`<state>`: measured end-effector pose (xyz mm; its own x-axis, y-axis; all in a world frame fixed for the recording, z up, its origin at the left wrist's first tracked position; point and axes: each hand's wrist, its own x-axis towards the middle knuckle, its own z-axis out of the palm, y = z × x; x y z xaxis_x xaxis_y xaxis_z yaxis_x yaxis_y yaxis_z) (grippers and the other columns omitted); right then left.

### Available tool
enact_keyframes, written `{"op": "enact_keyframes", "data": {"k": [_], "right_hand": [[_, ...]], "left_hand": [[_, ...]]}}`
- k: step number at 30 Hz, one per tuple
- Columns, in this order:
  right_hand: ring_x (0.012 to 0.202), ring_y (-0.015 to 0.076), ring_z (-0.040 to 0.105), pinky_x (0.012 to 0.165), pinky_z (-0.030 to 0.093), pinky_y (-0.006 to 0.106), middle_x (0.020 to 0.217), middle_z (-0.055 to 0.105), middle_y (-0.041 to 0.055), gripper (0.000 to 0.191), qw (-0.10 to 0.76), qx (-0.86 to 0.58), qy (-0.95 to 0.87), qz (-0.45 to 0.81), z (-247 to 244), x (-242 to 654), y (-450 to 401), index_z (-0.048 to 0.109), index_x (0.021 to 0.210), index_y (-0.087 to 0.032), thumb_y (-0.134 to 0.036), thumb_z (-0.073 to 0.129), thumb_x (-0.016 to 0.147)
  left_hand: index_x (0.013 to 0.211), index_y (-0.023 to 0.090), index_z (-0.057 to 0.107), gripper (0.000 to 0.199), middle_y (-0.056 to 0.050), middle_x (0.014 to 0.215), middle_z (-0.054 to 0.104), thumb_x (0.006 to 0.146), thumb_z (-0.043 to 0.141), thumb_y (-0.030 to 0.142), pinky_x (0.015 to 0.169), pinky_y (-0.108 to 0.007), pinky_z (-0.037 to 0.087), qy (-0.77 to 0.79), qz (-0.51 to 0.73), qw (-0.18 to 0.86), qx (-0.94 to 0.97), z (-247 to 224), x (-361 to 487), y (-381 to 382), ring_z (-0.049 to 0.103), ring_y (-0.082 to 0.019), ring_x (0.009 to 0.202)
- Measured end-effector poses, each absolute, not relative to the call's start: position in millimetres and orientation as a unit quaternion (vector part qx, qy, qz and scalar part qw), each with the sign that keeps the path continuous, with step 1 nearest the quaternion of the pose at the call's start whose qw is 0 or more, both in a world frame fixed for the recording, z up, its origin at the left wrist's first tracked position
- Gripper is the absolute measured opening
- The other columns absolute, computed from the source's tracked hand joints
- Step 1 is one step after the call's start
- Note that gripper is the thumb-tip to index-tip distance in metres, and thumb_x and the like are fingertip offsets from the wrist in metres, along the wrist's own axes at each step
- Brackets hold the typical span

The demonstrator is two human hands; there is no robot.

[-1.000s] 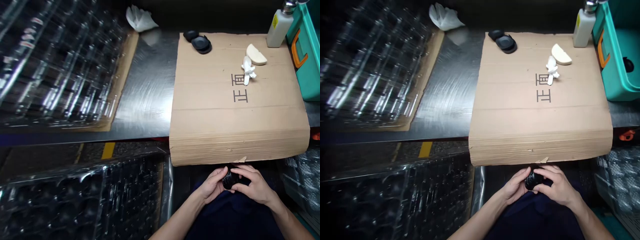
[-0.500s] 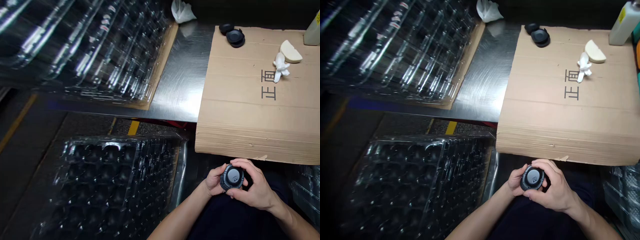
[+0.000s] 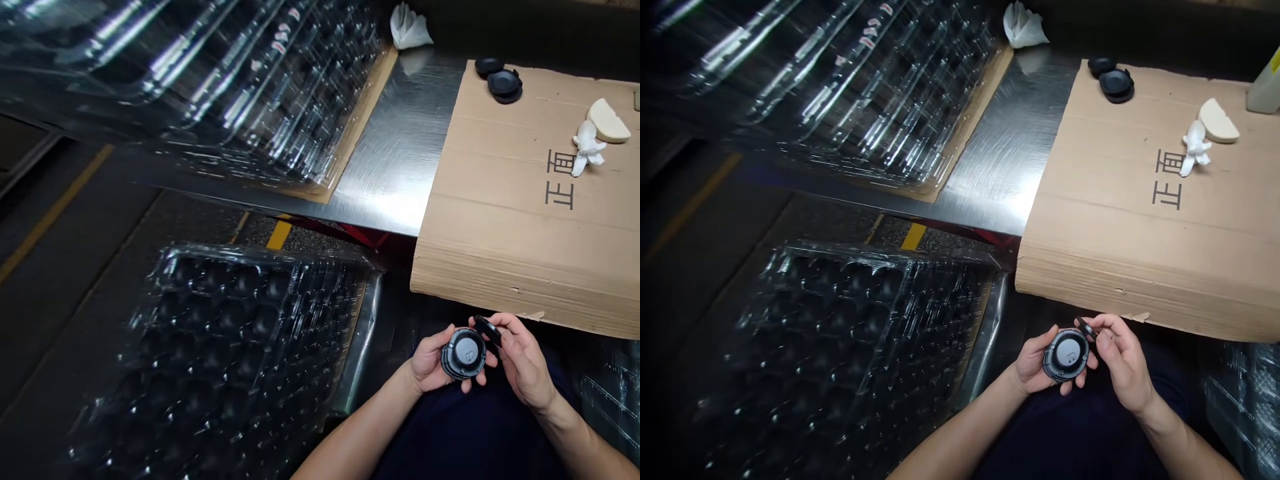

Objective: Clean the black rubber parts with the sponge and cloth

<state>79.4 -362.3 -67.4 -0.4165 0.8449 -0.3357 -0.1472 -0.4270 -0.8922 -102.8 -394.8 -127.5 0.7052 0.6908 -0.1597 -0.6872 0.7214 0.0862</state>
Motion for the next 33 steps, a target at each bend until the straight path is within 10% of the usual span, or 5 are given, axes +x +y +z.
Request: {"op": "enact_keyframes", "data": {"k": [6,17,33], "right_hand": [[0.076,0.0159,0.068,0.082,0.059,0.037,0.136,0.062,0.0114,0.03,0.351,-0.394,-0.43,0.733,-72,84,-364,0.058,0.123,-0.028,-0.046,0.058,0.098],[0.116,0.0283,0.063,0.091,0.055,0.038,0.122,0.068,0.0095,0.029,0.239,-0.4,-0.724,0.509,-54,85,-354,0.06,0.092,-0.025,-0.027,0.082,0.073],[0.108,0.0298,0.069,0.09,0.057,0.044,0.118,0.071,0.0146,0.034,0.332,-0.413,-0.434,0.729,-74,86,-363,0.053,0.112,-0.024,-0.05,0.063,0.092]], "left_hand": [[0.127,0.009,0.063,0.059,-0.024,0.111,0.073,0.097,0.048,0.058,0.057,-0.028,0.055,0.074,0.37,0.926,0.01,-130,-103,-391,0.075,-0.031,0.088],[0.113,0.006,0.068,0.051,-0.02,0.098,0.074,0.09,0.063,0.052,0.067,-0.033,0.056,0.182,0.385,0.902,0.067,-122,-98,-391,0.074,-0.028,0.08],[0.129,0.007,0.063,0.062,-0.027,0.116,0.071,0.098,0.046,0.058,0.06,-0.029,0.056,0.103,0.382,0.918,0.016,-133,-103,-401,0.075,-0.032,0.093]]}}
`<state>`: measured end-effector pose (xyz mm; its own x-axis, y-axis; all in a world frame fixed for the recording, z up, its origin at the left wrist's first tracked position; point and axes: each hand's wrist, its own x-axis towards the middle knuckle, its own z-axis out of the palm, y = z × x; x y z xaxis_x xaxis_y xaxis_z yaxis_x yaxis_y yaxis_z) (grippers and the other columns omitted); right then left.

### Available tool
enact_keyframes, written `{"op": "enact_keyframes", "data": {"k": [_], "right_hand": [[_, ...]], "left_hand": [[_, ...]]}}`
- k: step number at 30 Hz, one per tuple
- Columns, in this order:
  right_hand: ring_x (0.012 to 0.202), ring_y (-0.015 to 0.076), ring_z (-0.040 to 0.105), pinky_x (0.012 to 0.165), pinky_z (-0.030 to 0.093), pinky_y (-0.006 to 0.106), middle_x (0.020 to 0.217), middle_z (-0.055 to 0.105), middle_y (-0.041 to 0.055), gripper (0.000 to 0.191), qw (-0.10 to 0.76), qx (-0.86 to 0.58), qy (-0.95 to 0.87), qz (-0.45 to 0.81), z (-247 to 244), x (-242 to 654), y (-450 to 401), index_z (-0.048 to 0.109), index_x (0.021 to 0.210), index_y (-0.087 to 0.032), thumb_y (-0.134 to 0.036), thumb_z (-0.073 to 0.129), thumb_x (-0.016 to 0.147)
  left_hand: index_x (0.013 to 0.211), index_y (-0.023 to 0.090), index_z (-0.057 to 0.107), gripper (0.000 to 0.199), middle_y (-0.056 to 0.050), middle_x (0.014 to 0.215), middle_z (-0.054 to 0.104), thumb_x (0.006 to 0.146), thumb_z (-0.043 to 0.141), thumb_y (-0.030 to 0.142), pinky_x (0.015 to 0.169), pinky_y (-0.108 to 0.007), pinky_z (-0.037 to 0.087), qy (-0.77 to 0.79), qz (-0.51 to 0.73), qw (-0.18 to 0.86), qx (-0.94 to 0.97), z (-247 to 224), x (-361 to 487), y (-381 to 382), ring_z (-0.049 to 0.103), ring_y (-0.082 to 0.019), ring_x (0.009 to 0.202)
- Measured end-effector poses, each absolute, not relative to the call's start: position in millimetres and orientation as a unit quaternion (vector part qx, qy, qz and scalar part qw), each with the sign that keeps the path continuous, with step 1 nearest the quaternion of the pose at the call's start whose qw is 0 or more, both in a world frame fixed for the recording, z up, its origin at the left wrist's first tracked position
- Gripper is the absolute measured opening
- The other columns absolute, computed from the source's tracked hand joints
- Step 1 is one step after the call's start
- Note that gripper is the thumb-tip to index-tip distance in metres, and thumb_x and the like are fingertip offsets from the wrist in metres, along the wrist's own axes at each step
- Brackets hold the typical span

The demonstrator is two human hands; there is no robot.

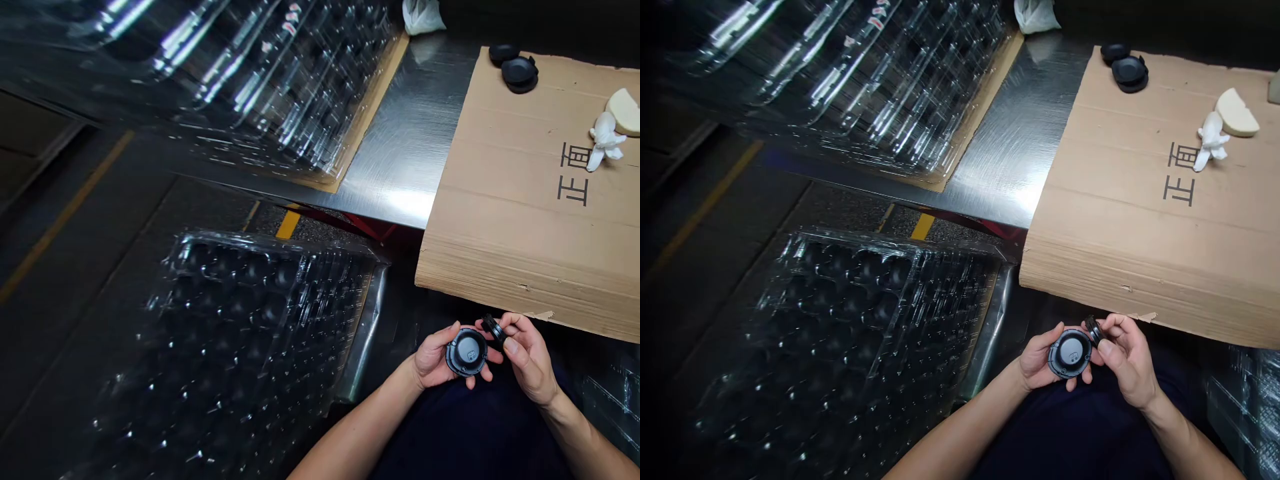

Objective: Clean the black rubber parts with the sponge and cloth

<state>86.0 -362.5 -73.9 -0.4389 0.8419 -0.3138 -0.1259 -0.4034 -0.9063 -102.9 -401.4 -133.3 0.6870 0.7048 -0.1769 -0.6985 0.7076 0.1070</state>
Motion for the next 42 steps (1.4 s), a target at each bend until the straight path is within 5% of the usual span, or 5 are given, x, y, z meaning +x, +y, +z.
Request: {"op": "enact_keyframes", "data": {"k": [10,24,33,37,42], "right_hand": [[0.118,0.0304,0.063,0.1,0.054,0.047,0.124,0.069,0.0114,0.047,0.269,-0.365,-0.763,0.461,-66,81,-355,0.06,0.112,-0.026,-0.034,0.085,0.074],[0.1,0.0258,0.07,0.082,0.059,0.035,0.111,0.07,0.01,0.047,0.315,-0.478,-0.473,0.669,-88,85,-365,0.054,0.102,-0.024,-0.047,0.083,0.073],[0.059,0.0178,0.064,0.07,0.059,0.037,0.081,0.067,0.0025,0.047,0.304,-0.45,-0.409,0.734,-90,88,-359,0.053,0.106,-0.024,-0.058,0.073,0.081],[0.064,0.0194,0.067,0.074,0.059,0.037,0.076,0.067,0.0018,0.044,0.306,-0.449,-0.42,0.727,-93,89,-361,0.054,0.108,-0.023,-0.056,0.071,0.084],[0.098,0.0253,0.072,0.077,0.06,0.034,0.114,0.071,0.0102,0.044,0.307,-0.454,-0.538,0.64,-89,93,-363,0.055,0.111,-0.025,-0.045,0.078,0.079]], "left_hand": [[0.12,0.007,0.066,0.057,-0.021,0.106,0.075,0.091,0.062,0.055,0.081,-0.04,0.055,0.21,0.397,0.893,0.036,-133,-100,-399,0.075,-0.03,0.085],[0.124,0.008,0.065,0.055,-0.02,0.107,0.073,0.095,0.057,0.053,0.066,-0.035,0.06,0.182,0.373,0.91,-0.004,-144,-100,-398,0.072,-0.025,0.084],[0.122,0.009,0.065,0.06,-0.023,0.109,0.074,0.1,0.04,0.059,0.066,-0.032,0.058,0.141,0.366,0.92,-0.012,-142,-98,-394,0.074,-0.034,0.097],[0.123,0.009,0.064,0.06,-0.022,0.108,0.074,0.099,0.041,0.059,0.066,-0.032,0.057,0.141,0.355,0.924,-0.008,-143,-99,-394,0.074,-0.034,0.099],[0.125,0.01,0.064,0.058,-0.021,0.109,0.074,0.097,0.048,0.058,0.073,-0.037,0.056,0.158,0.365,0.917,-0.018,-145,-96,-396,0.074,-0.028,0.09]]}}
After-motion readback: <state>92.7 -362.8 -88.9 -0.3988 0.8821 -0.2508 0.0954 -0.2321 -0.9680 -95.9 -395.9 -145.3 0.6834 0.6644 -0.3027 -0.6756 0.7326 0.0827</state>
